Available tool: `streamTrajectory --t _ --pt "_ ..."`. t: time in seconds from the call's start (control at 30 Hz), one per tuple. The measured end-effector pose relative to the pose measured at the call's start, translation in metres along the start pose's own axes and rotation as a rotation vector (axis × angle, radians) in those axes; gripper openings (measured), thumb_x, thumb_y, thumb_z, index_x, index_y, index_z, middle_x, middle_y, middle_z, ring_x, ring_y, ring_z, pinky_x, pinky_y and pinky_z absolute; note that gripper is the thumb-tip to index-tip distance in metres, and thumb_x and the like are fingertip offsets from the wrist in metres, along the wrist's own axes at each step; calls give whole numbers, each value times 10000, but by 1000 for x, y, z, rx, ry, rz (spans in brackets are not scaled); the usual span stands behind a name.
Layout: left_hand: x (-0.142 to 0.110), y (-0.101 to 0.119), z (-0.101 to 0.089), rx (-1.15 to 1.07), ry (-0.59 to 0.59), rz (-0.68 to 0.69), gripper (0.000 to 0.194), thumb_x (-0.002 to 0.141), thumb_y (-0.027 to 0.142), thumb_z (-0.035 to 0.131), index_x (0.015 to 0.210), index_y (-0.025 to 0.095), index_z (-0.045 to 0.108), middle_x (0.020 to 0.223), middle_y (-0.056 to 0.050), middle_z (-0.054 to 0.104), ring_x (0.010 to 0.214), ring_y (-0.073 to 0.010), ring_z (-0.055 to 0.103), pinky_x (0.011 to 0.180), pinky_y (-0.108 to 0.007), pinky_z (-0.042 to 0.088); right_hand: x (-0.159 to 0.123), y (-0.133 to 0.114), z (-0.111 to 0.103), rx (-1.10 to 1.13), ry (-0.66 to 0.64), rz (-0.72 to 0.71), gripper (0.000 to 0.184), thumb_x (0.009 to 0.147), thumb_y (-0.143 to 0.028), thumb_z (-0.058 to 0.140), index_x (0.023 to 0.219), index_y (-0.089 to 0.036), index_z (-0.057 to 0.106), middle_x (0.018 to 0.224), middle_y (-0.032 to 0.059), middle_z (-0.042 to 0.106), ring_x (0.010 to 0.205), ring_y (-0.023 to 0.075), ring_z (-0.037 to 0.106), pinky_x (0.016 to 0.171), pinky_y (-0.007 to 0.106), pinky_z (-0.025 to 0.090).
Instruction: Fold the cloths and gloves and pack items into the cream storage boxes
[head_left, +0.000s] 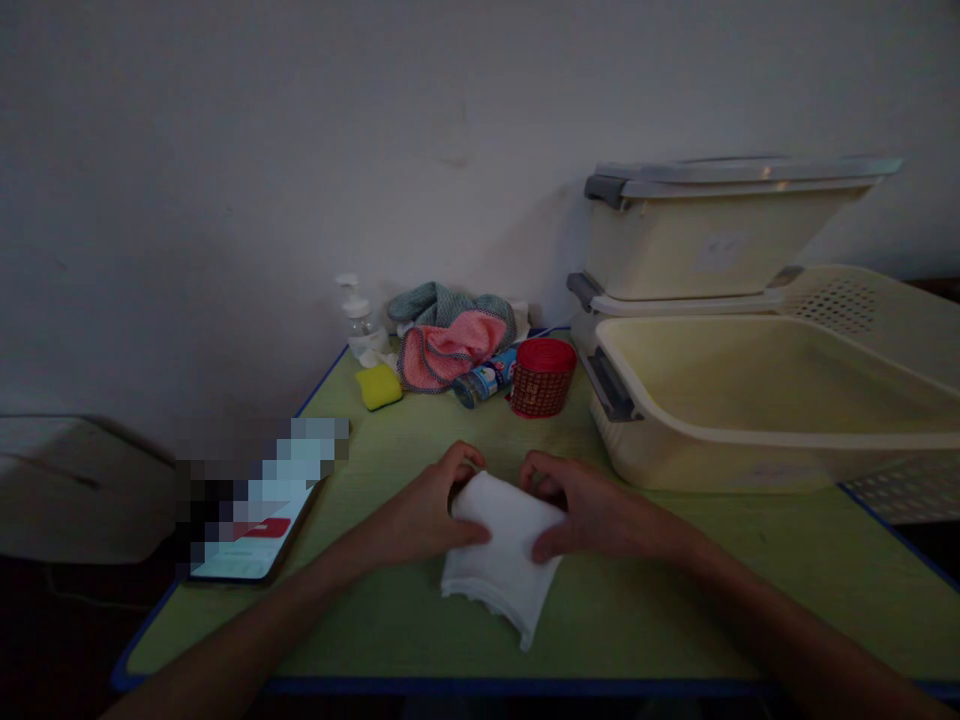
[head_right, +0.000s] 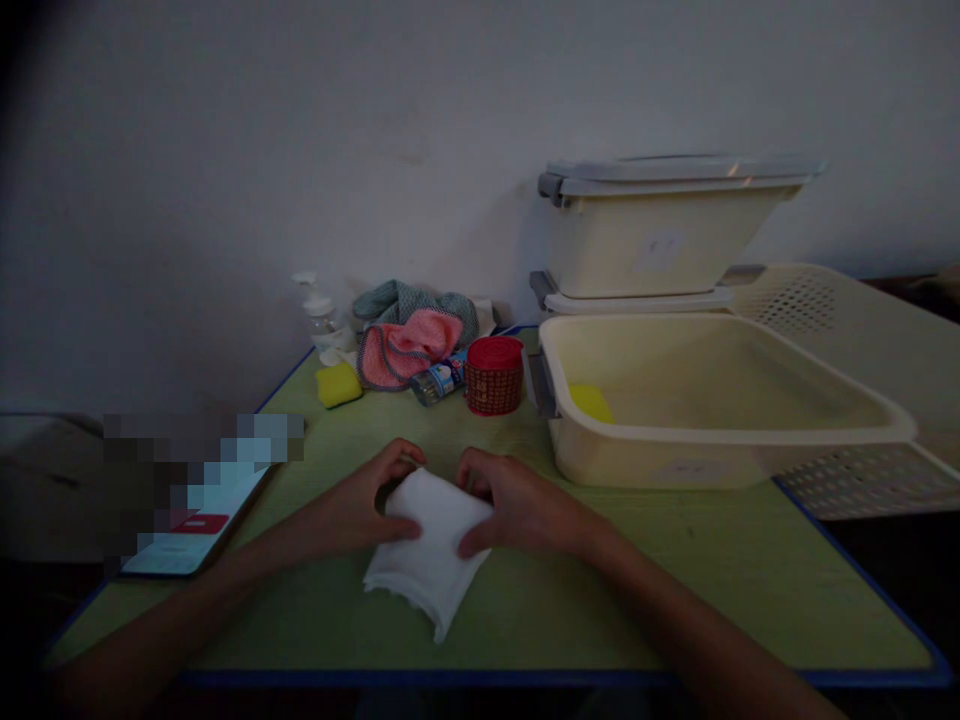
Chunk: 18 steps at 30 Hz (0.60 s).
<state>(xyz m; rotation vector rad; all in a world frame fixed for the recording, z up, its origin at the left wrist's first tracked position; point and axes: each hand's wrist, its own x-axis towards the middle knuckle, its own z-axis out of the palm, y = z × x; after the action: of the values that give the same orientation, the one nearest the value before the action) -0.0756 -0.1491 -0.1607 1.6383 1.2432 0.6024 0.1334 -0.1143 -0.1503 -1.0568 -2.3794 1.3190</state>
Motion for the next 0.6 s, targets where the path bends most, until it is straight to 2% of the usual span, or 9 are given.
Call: streamTrajectory --t 0.1,0.17,0.23,0.27,0.33,0.4,0.47,0.5,0.6 --pt "1 1 -1 -160 3 -43 602 574 171 648 1093 186 344 894 -19 567 799 -171 561 637 -267 445 1 2 -2 70 4 -6 375 583 -120 748 896 -176 549 677 -50 600 565 114 531 462 203 339" --pt "1 5 -3 -194 64 -24 571 588 192 645 1098 176 388 898 -29 576 783 -171 570 644 -281 456 2 2 -4 11 134 -60 269 618 -103 715 848 -171 594 694 -25 614 592 128 541 494 221 367" --pt "-3 10 -4 -141 172 57 405 627 199 624 1007 169 487 848 -23 583 748 -165 573 631 -279 459 1 0 -6 -124 335 -206 155 665 -77 663 777 -166 604 713 1 618 652 145 547 568 249 403" --pt "-5 13 -4 -75 252 134 293 653 187 607 936 168 533 811 -18 582 730 -158 571 622 -273 457 1 0 -7 -204 430 -305 126 690 -65 630 761 -164 598 731 16 619 692 156 546 610 266 413" --pt "-11 16 -1 134 421 382 124 705 141 565 824 172 585 764 -17 580 709 -144 565 610 -258 450 1 0 -6 -384 572 -484 110 734 -52 565 752 -160 577 781 48 617 762 179 531 669 299 414" --pt "-15 14 6 395 508 695 120 764 101 522 806 178 604 752 -20 588 707 -134 560 630 -258 452 2 3 -4 -575 645 -559 128 752 -38 518 766 -157 563 835 75 610 784 195 506 672 318 403" --pt "-17 9 14 648 464 947 150 822 86 478 828 171 602 744 -25 599 698 -130 554 642 -263 455 5 9 -1 -736 665 -550 148 761 -24 489 769 -154 559 848 87 596 767 197 484 651 316 397" --pt "-17 6 19 753 413 1022 156 840 83 462 829 160 597 732 -26 601 690 -132 549 643 -266 457 7 12 1 -788 648 -540 159 767 -17 475 770 -153 558 846 87 587 758 192 478 644 309 399" --pt "-15 -2 29 933 268 1038 140 845 78 457 843 132 586 723 -30 590 680 -140 540 630 -272 465 13 21 5 -834 535 -516 183 787 -6 445 784 -149 559 852 77 562 761 175 477 643 276 415"
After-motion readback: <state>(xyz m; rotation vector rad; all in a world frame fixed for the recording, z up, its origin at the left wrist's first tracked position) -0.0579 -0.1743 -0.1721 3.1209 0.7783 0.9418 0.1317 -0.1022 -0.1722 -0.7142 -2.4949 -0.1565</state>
